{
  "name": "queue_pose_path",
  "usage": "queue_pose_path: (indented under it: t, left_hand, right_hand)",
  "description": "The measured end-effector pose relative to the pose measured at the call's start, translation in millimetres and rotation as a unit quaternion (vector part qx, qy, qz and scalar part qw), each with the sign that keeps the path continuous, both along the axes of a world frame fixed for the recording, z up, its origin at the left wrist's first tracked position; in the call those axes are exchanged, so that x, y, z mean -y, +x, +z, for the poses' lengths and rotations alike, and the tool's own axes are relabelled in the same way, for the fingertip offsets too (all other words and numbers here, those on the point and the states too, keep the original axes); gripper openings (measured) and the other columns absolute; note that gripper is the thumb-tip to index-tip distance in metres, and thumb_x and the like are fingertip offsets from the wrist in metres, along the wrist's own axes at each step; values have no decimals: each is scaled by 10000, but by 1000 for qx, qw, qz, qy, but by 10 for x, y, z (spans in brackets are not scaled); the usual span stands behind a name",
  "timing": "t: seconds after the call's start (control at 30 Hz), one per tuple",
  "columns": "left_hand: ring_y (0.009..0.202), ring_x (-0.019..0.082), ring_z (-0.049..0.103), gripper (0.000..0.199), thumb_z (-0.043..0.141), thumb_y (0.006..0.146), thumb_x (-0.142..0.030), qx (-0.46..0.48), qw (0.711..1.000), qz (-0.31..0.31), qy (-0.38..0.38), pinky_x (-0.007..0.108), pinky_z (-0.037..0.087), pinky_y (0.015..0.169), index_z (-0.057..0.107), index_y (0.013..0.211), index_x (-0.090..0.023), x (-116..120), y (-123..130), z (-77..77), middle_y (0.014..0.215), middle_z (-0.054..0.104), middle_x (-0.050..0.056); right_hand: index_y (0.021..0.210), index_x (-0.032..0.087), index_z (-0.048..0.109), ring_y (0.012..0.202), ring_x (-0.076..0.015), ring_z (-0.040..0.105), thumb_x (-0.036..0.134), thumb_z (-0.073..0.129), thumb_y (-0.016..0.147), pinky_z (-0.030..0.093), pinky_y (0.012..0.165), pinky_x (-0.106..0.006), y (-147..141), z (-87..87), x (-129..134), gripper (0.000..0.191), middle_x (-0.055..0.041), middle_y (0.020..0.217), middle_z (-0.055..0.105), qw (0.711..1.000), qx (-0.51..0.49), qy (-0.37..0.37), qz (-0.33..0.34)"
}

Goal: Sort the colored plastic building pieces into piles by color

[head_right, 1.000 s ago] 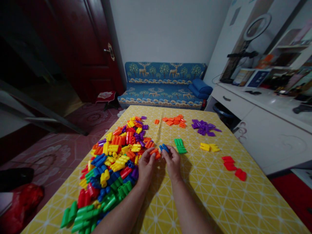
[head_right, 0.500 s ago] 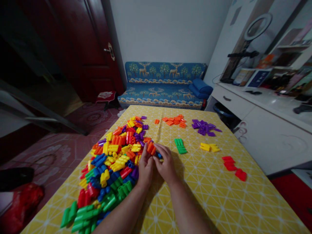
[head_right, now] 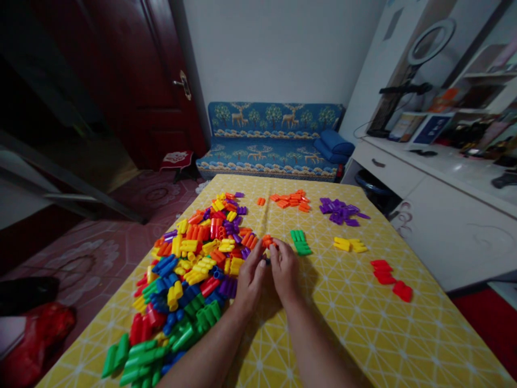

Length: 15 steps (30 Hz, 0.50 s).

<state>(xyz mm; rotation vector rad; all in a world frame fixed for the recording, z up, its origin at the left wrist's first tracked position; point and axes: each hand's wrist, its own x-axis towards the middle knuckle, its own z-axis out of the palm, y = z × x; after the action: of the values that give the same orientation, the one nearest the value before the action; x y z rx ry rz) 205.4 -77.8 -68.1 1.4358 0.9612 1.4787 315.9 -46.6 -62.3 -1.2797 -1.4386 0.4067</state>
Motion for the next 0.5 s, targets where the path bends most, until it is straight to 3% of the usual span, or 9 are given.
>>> queue_pose_path:
  t: [0.1,0.2,0.33,0.43,0.5]
  left_hand:
    - [1358,276,454,459,467,968,-365,-2,1000,19,-4,507,390,1116,485,1415,-260,-16,8,-17,1463,496,102]
    - [1313,267,502,380,459,972,-373,-7,999,53,2,520,406,1095,570,1330,-317,-32,11,-16,1387,574,81]
    - [1234,263,566,355,423,983,-389,-15,998,58,14,483,442,1057,653,1219,-256,-36,7,19,1271,646,100]
    - [1203,250,581,358,402,993,-368,-23,997,66,25,457,450,1039,658,1189,-214,-32,8,39,1238,654,113]
    - [1202,242,576,355,390,996,-351,-35,996,79,32,449,437,1049,654,1182,-204,-33,7,50,1228,654,118]
  right_hand:
    - [973,174,650,759,-189,652,442,489,897,533,687,-312,118,104,-256,322,-78,873,706,997,-64,-22,-41]
    - [914,173,644,627,-153,605,461,489,856,480,540,-245,359,219,-691,331,-31,719,656,989,-92,-78,-80]
    - [747,161,638,484,-134,541,404,567,754,421,449,-219,684,277,-1268,253,2,530,571,982,-71,-150,-89]
    - [788,152,656,530,-148,580,329,583,724,471,515,-244,773,264,-1465,202,-20,575,613,984,-53,-151,-84]
    - [928,149,669,656,-168,628,284,565,725,514,615,-285,727,248,-1454,266,-71,777,689,987,-37,-132,-82]
